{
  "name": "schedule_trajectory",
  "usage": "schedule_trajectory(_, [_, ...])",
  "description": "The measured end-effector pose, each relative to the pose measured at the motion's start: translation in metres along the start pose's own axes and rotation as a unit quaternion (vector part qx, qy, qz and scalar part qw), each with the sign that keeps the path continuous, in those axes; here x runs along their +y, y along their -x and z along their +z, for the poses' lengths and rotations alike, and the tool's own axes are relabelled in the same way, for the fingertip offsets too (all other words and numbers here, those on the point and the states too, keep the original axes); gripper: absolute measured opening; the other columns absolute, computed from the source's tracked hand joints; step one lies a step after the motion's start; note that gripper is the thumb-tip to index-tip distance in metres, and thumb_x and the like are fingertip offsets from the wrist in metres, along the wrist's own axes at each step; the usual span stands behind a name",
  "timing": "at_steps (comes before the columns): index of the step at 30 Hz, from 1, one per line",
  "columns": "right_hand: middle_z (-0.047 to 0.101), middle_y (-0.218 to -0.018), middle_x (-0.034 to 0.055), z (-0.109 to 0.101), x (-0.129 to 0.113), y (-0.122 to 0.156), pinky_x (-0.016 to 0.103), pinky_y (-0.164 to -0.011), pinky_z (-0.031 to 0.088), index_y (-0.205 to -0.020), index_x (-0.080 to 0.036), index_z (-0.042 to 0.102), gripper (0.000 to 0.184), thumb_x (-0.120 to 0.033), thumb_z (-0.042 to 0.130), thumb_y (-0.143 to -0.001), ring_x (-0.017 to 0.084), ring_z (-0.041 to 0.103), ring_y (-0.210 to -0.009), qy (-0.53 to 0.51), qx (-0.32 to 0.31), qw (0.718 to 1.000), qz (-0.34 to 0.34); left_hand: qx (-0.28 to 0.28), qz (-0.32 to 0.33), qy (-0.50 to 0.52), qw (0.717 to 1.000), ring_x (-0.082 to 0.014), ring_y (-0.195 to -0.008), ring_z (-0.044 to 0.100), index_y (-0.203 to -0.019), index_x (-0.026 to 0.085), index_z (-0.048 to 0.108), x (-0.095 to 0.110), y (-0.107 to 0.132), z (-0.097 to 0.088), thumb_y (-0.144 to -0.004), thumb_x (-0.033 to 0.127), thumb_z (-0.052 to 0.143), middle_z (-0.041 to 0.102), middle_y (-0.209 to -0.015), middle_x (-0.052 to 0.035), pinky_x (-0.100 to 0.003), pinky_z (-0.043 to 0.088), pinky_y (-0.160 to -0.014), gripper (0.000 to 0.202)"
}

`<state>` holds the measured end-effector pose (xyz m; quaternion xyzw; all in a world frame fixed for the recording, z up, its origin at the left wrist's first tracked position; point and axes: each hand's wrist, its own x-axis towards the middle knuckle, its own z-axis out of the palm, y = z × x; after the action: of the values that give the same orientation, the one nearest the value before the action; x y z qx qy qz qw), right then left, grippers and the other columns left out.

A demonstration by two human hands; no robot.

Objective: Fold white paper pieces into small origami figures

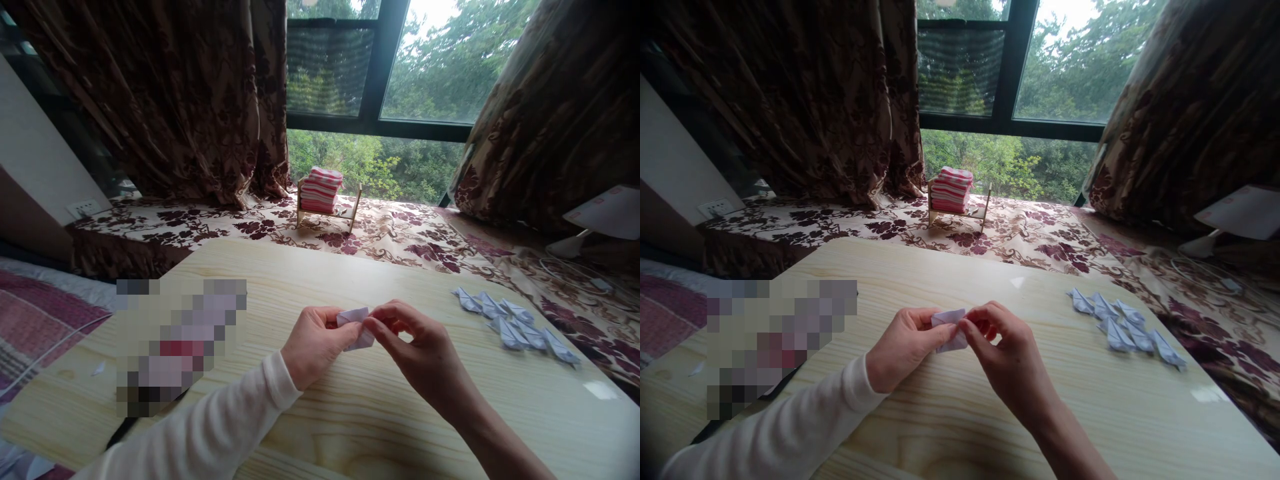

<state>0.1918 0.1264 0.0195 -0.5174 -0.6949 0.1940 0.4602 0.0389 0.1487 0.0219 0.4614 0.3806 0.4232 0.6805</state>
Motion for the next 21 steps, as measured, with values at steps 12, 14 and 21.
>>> schedule_trajectory(12, [0.062, -0.069, 0.0015, -0.0022, 0.0028, -0.0031, 0.026, -0.059, 0.043, -0.076, -0.018, 0.063, 0.027, -0.044, 0.056, -0.083, 0.015, 0.056, -0.064, -0.077, -0.026, 0.99, 0.112, 0.039, -0.021, 0.013, 0.999, -0.0084, -0.055, 0.052, -0.059, 0.008, 0.07, 0.0062, 0.0027, 0.0048, -0.061, 0.014, 0.066, 0.063, -0.056, 0.0, -0.022, 0.041, -0.059, 0.007])
schedule_trajectory(14, [0.061, -0.068, 0.0014, -0.0039, 0.0021, -0.0041, 0.026, -0.058, 0.043, -0.076, -0.018, 0.063, 0.031, -0.046, 0.053, -0.084, 0.015, 0.054, -0.063, -0.068, -0.019, 0.991, 0.112, 0.041, -0.021, 0.013, 0.999, -0.008, -0.055, 0.051, -0.058, 0.009, 0.069, 0.0076, 0.003, 0.0054, -0.061, 0.013, 0.065, 0.063, -0.055, 0.0002, -0.022, 0.04, -0.058, 0.007])
schedule_trajectory(21, [0.063, -0.074, 0.0027, -0.0022, 0.0002, -0.0019, 0.027, -0.062, 0.044, -0.079, -0.018, 0.064, 0.028, -0.044, 0.057, -0.083, 0.016, 0.057, -0.068, -0.07, -0.059, 0.99, 0.105, 0.045, -0.007, -0.005, 0.999, -0.0084, -0.055, 0.052, -0.057, 0.009, 0.067, 0.0044, 0.0022, 0.0054, -0.064, 0.013, 0.066, 0.062, -0.055, 0.0003, -0.022, 0.039, -0.057, 0.008])
